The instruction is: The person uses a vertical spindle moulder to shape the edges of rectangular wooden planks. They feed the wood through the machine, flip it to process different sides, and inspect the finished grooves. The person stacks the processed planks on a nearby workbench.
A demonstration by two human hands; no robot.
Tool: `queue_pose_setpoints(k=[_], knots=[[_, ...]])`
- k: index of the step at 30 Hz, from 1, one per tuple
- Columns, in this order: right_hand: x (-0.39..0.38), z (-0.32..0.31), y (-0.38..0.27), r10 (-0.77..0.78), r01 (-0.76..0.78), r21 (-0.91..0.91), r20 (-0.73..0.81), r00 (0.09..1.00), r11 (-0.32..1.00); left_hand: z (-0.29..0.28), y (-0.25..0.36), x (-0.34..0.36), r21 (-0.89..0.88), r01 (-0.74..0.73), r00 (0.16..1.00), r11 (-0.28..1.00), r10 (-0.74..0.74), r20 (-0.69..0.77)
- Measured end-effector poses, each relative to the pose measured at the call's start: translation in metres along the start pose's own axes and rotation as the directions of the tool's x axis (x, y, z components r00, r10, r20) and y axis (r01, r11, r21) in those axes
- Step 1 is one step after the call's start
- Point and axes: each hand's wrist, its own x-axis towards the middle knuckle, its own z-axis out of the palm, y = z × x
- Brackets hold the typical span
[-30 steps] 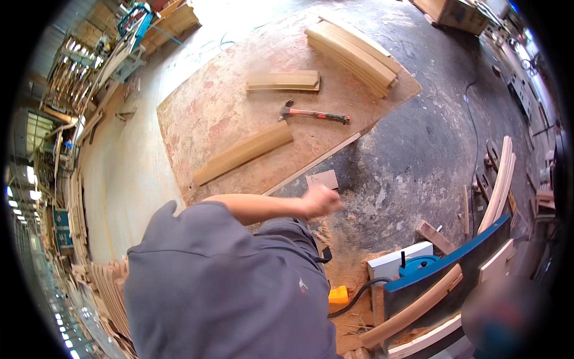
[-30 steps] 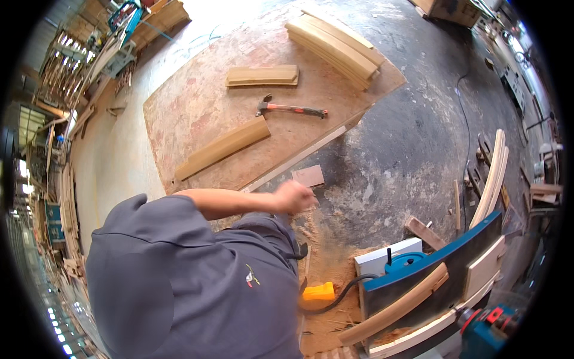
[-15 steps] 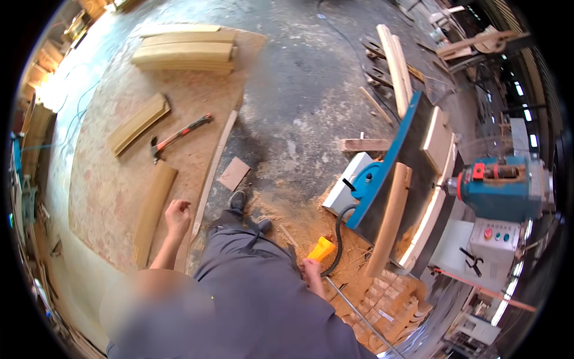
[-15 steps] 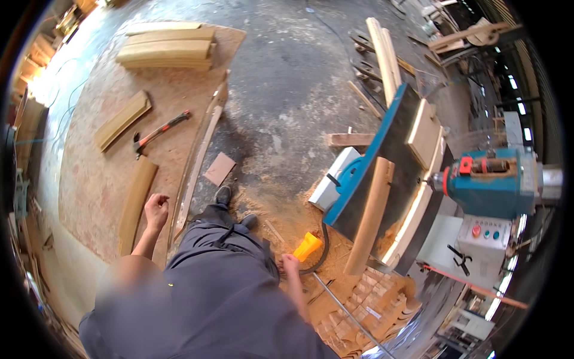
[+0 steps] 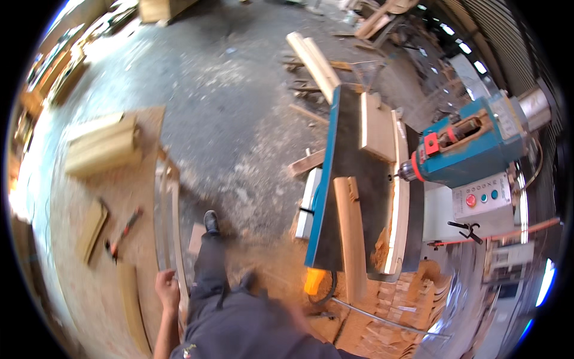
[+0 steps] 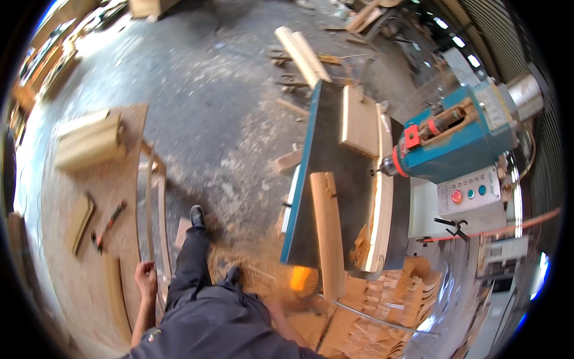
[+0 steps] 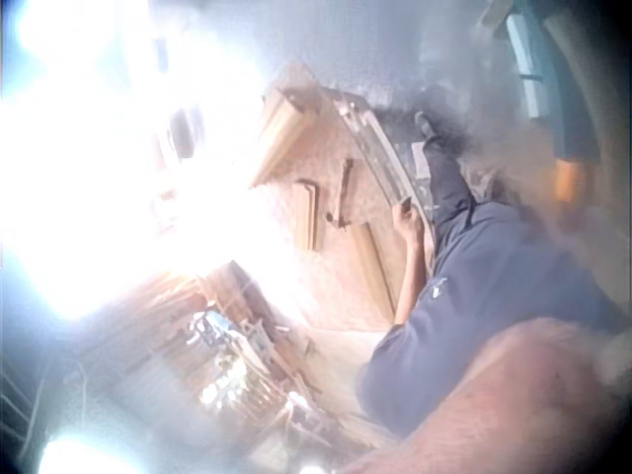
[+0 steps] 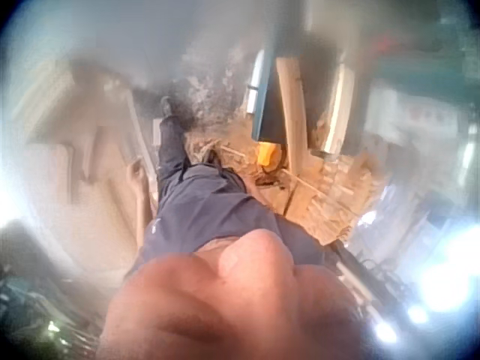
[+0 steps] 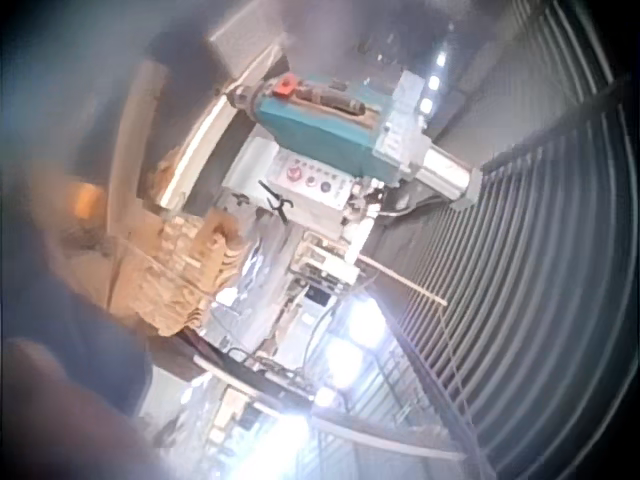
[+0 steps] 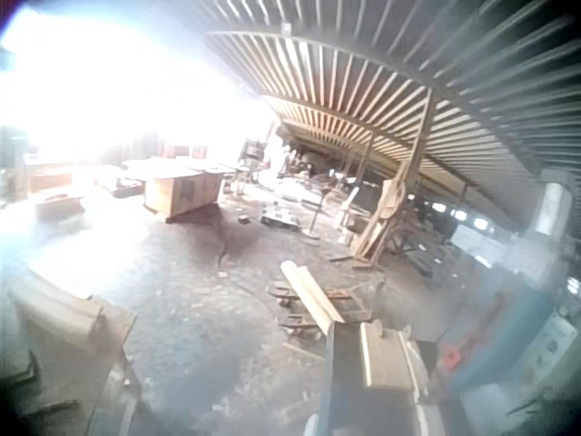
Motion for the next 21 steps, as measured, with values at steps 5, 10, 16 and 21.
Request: queue_pose_setpoints(k=[5,10,16,21], knots=[[0.026,-0.037,-0.06,0.108,-0.106,0.024,-0.059,0.992,0.994,0.07,0.054,0.114,-0.426,0.5,0.854,0.754,-0.346,0.389],[0.049,-0.037,-0.14,0.108,-0.098,0.08,-0.135,0.985,0.992,0.135,0.103,0.277,-0.323,0.081,0.935,0.943,0.041,0.352],[0.106,-0.068,-0.265,0.052,-0.029,0.118,-0.197,0.979,0.993,0.192,0.195,0.458,-0.252,-0.092,0.959,0.963,0.154,0.24],[0.169,-0.095,-0.329,0.061,-0.04,0.113,-0.187,0.981,0.993,0.264,0.234,0.523,-0.388,-0.004,0.968,0.922,0.102,0.231]])
